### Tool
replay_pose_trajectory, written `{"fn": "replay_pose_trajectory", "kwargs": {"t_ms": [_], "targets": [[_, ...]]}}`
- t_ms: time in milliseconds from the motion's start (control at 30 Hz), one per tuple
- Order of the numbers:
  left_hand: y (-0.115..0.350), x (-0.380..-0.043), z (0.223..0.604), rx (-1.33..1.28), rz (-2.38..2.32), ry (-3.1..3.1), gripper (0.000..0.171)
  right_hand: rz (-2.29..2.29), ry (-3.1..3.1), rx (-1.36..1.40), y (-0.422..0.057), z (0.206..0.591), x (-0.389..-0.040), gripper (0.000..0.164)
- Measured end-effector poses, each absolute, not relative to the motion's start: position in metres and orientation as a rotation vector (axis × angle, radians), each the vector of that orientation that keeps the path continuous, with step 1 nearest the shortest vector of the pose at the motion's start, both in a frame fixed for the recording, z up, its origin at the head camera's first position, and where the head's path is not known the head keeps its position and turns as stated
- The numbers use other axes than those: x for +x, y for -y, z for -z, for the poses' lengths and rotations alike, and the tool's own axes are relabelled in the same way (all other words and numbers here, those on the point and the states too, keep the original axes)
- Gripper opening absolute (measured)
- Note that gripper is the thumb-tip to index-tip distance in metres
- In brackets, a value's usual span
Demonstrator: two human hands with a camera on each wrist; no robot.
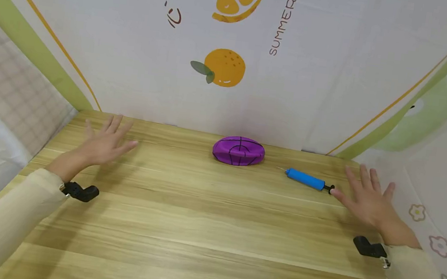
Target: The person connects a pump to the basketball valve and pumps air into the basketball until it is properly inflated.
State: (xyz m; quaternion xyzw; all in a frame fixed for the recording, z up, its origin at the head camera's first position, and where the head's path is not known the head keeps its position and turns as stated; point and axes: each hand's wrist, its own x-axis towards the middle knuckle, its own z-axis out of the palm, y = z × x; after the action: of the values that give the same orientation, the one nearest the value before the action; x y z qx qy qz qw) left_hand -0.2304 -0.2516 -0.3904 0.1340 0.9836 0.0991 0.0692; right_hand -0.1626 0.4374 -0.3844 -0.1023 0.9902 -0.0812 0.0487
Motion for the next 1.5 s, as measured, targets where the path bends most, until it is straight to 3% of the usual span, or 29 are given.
{"fn": "replay_pose_trajectory", "kwargs": {"t_ms": [333,767,1167,1500], "targets": [[0.188,-0.259,0.375,0.574,-0.305,-2.941,0.082,0.294,-2.973,-0.390,-0.404,0.376,-0.181,0.086],[0.075,-0.284,0.365,0.837,-0.316,-2.862,0.077,0.268,-2.963,-0.576,-0.355,0.393,-0.209,0.083],[0.003,-0.297,0.375,0.887,-0.359,-2.788,0.077,0.285,-2.947,-0.636,-0.330,0.412,-0.226,0.073],[-0.047,-0.302,0.399,0.922,-0.128,-2.906,0.076,0.327,-2.971,-0.622,-0.335,0.429,-0.229,0.066]]}}
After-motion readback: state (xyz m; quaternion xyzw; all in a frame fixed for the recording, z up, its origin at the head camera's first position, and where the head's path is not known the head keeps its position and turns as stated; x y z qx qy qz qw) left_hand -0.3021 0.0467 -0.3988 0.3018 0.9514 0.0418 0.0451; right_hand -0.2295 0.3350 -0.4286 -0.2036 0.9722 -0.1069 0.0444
